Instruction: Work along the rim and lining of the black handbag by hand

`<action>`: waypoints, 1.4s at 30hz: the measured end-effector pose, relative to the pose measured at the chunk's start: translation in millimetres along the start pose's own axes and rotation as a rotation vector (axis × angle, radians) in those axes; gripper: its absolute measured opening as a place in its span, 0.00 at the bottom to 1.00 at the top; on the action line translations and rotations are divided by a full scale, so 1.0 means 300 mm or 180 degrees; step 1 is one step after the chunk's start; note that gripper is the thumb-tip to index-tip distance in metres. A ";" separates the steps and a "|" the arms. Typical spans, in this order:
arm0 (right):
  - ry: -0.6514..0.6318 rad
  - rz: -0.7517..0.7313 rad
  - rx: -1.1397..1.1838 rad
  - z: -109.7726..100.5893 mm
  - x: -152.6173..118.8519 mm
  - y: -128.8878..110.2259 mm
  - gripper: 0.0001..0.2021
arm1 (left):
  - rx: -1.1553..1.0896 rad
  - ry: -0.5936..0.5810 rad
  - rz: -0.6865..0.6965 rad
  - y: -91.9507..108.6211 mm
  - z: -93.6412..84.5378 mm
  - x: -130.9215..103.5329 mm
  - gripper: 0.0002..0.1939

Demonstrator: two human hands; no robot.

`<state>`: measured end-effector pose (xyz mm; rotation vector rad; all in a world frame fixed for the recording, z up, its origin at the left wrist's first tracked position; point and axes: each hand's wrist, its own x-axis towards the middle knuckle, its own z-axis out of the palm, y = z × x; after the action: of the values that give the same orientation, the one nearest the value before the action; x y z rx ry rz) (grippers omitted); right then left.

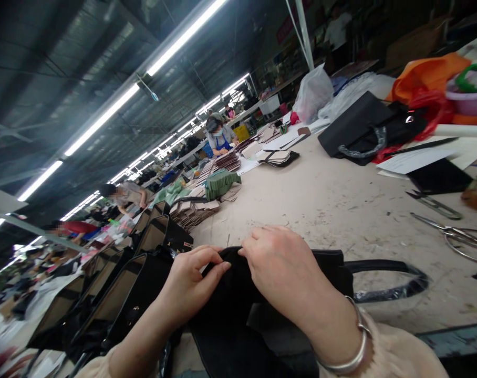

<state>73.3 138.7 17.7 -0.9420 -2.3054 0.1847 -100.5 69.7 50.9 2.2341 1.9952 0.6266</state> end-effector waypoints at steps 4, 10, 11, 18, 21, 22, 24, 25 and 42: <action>0.0004 0.0051 -0.0117 -0.022 -0.014 0.042 0.09 | -0.0272 0.0124 -0.0038 0.023 0.038 0.054 0.12; -0.0030 0.0195 -0.0264 -0.011 -0.023 0.078 0.10 | -0.0290 0.0137 -0.0061 0.027 0.071 0.097 0.12; -0.0030 0.0216 -0.0265 -0.011 -0.024 0.079 0.10 | -0.0214 0.0125 -0.0037 0.027 0.073 0.098 0.12; -0.0016 0.0252 -0.0193 -0.015 -0.025 0.067 0.09 | 0.0092 0.0150 -0.0062 0.014 0.079 0.097 0.12; -0.0059 0.0275 -0.0184 -0.016 -0.026 0.060 0.09 | 0.0120 0.0167 -0.0104 0.012 0.081 0.093 0.12; -0.0077 0.0305 -0.0190 -0.016 -0.026 0.058 0.09 | 0.0124 0.0173 -0.0112 0.012 0.081 0.092 0.13; -0.0110 0.0364 -0.0204 -0.016 -0.026 0.057 0.10 | 0.0127 0.0170 -0.0114 0.012 0.081 0.090 0.13; -0.0122 0.0380 -0.0207 -0.015 -0.025 0.057 0.10 | 0.0127 0.0167 -0.0103 0.012 0.081 0.090 0.13; 0.0082 0.0080 -0.0102 0.045 0.005 0.018 0.08 | -0.0120 0.0138 -0.0017 0.008 0.069 0.074 0.11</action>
<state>67.4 144.9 5.8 -0.9843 -2.2800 0.1456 -89.4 95.0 38.1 2.2117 1.9911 0.7119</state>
